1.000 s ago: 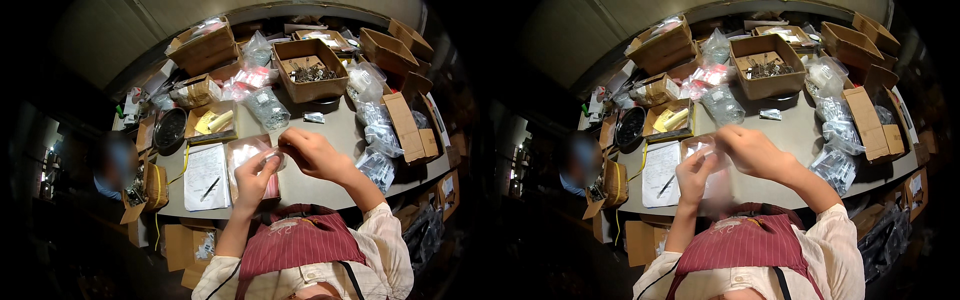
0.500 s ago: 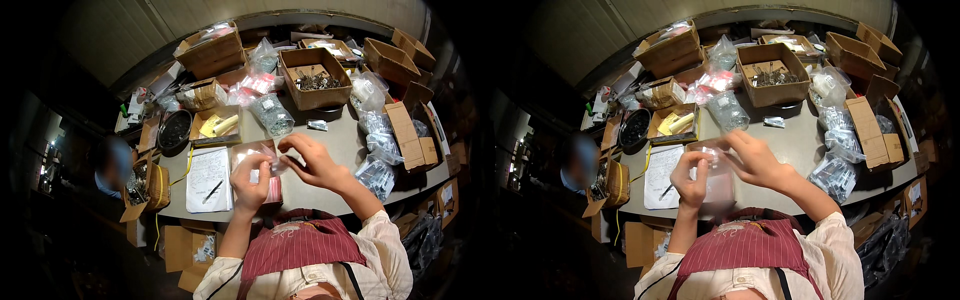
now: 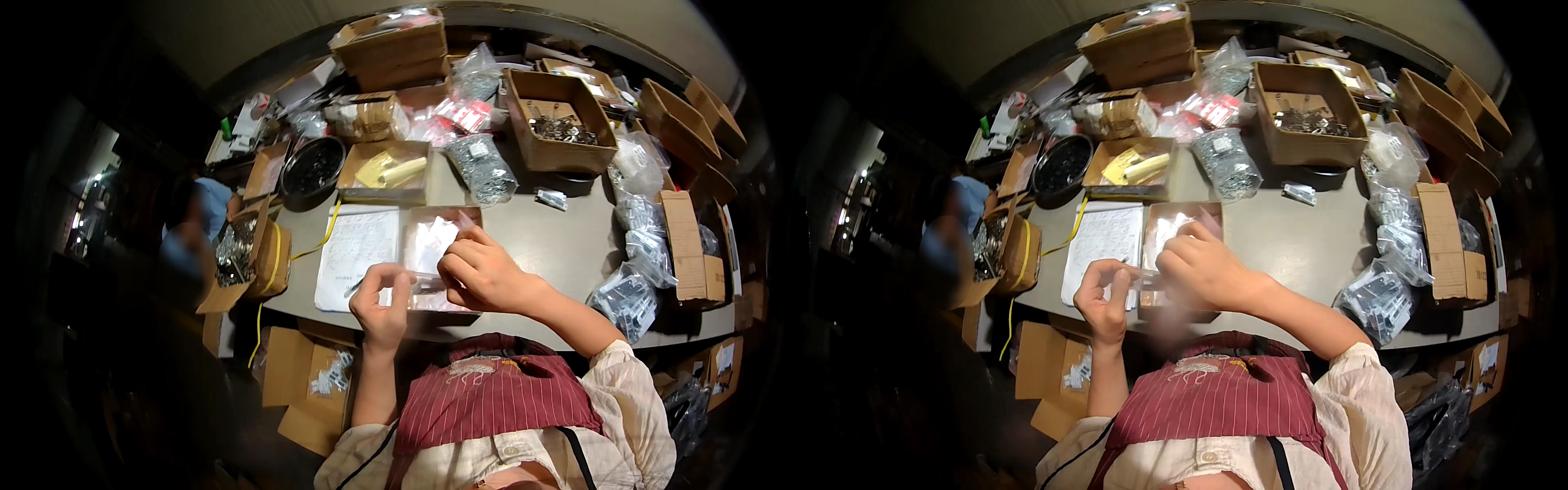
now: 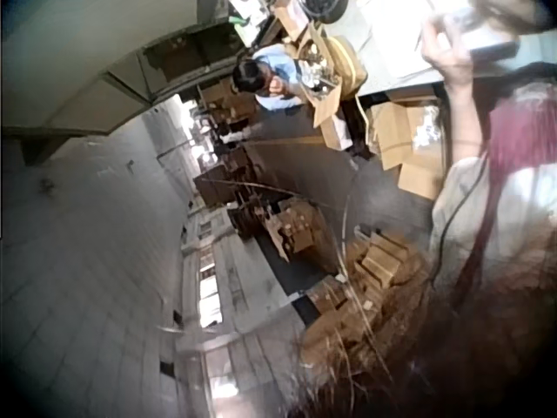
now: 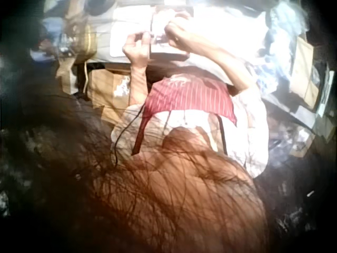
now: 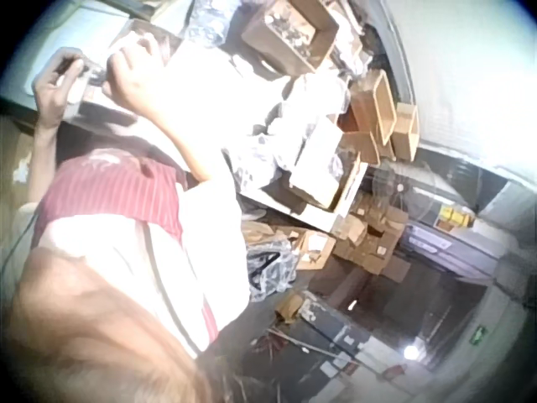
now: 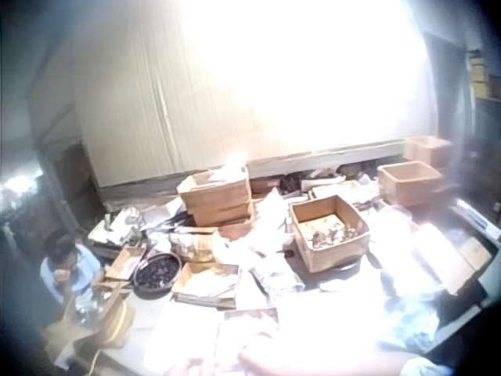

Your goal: The person repeatedly picks small white rectangular components from a pile on the table and places them into clear plastic bags. The filled bags are set aside on the table as the task progresses.

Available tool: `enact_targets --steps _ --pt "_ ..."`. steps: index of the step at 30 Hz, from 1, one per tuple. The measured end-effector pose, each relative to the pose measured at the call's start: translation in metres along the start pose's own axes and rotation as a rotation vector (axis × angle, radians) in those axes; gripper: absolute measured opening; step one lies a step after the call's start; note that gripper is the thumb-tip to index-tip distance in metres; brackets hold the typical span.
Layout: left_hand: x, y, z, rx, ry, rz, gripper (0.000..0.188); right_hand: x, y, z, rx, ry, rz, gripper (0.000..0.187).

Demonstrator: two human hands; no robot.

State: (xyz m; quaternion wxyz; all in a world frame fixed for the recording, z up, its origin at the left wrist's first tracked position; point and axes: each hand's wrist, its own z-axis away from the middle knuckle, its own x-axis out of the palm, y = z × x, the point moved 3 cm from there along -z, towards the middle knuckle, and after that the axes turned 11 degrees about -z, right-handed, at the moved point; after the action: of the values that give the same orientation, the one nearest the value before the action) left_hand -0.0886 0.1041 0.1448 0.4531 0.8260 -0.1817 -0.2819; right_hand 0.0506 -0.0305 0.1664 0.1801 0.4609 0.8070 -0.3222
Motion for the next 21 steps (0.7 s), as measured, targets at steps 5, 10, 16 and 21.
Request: enact_targets --steps 5,10,16,21 --pt "-0.035 -0.001 0.021 -0.061 0.046 -0.157 0.004 0.037 -0.007 -0.023 -0.004 -0.069 -0.185 0.030" --pt "-0.057 -0.008 0.035 -0.065 0.094 -0.287 0.005 0.075 -0.018 -0.045 -0.088 -0.104 -0.237 0.028" --pt "-0.079 -0.021 0.049 -0.155 0.125 -0.246 0.006 0.101 -0.028 -0.056 -0.132 -0.123 -0.296 0.027" --pt "-0.098 -0.031 0.049 -0.154 0.201 -0.129 0.004 0.122 -0.027 -0.059 -0.155 -0.121 -0.350 0.025"
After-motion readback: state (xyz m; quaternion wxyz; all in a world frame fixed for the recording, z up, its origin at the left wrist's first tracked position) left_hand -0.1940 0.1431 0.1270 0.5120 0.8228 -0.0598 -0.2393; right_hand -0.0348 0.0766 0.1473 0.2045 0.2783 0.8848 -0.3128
